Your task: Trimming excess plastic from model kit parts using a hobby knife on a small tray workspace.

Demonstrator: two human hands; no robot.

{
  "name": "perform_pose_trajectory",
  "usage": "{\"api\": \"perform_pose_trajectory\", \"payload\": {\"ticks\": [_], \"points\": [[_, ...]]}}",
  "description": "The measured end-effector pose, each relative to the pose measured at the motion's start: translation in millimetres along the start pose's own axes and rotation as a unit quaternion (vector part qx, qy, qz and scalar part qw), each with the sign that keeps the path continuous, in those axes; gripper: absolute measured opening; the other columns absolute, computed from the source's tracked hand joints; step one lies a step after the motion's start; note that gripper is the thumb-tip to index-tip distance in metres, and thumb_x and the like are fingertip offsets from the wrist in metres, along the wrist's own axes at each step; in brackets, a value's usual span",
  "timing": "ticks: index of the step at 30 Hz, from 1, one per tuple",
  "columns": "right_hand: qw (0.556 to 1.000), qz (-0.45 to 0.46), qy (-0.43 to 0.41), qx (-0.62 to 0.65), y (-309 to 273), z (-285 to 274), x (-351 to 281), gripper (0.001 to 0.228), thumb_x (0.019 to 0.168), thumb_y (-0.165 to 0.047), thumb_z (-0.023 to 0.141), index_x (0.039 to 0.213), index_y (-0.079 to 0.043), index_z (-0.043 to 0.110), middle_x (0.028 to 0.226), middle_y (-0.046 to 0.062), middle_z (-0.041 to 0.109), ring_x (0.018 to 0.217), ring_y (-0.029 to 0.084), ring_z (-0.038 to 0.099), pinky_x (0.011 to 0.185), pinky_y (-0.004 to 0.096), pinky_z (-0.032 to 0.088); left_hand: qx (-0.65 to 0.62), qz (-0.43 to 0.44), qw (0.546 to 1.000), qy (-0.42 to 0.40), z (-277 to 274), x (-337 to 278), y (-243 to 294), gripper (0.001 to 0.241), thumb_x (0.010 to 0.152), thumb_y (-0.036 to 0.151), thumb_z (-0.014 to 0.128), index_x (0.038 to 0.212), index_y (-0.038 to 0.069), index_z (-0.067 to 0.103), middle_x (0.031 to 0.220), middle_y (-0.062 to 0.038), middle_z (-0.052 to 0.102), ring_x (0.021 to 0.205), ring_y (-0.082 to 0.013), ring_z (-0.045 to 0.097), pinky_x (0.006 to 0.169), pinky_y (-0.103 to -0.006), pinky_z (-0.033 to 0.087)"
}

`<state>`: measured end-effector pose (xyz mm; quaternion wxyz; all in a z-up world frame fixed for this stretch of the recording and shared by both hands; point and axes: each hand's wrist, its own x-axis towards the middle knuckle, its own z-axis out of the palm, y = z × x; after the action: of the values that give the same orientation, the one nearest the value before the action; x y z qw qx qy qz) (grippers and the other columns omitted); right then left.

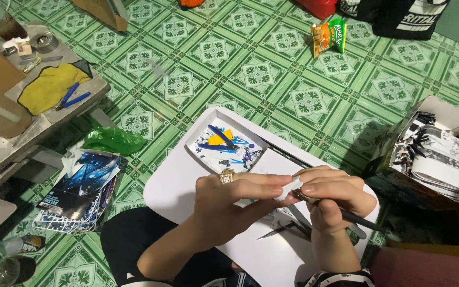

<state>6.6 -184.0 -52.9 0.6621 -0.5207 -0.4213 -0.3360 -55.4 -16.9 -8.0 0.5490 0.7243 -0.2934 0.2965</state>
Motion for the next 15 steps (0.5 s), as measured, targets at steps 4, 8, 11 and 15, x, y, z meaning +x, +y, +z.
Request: {"api": "perform_pose_trajectory", "payload": {"ticks": [4,8,11,15], "points": [[1.0,0.008,-0.01,0.011,4.3,-4.4,-5.1,0.031,0.099,-0.028,0.049,0.084,-0.004,0.06,0.054,0.005,0.058,0.053,0.021,0.064,0.054,0.029,0.059,-0.016,-0.023,1.0,-0.007,-1.0,-0.7,1.6,0.027,0.086,0.012,0.077,0.106,0.019,0.06,0.107,-0.002,0.072,0.099,-0.0117,0.074,0.065,-0.0092,0.052],[1.0,0.02,-0.01,0.021,2.6,-1.2,-1.7,0.03,0.099,-0.026,0.047,0.081,-0.005,0.059,0.043,-0.001,0.038,0.042,0.016,0.049,0.049,0.03,0.056,-0.018,-0.024,1.0,-0.004,-0.9,-2.0,-0.1,0.03,0.083,0.012,0.08,0.105,0.018,0.061,0.107,-0.002,0.072,0.099,-0.011,0.073,0.065,-0.0083,0.051],[0.999,0.023,-0.028,0.009,2.5,-3.5,-2.4,0.03,0.1,-0.028,0.046,0.084,-0.006,0.06,0.046,0.003,0.055,0.044,0.014,0.057,0.057,0.03,0.06,-0.035,-0.028,0.999,-0.009,-2.0,-1.3,0.0,0.029,0.084,0.011,0.079,0.106,0.018,0.061,0.108,-0.004,0.071,0.099,-0.0136,0.074,0.068,-0.0116,0.056],[0.999,0.043,-0.024,0.014,4.9,-4.2,-4.2,0.03,0.098,-0.026,0.05,0.08,-0.005,0.062,0.051,0.002,0.055,0.053,0.022,0.065,0.055,0.029,0.058,-0.078,-0.034,0.996,-0.012,-2.8,-1.7,-2.8,0.027,0.084,0.007,0.076,0.105,0.015,0.061,0.107,-0.009,0.071,0.098,-0.0175,0.074,0.073,-0.0147,0.06]]}}
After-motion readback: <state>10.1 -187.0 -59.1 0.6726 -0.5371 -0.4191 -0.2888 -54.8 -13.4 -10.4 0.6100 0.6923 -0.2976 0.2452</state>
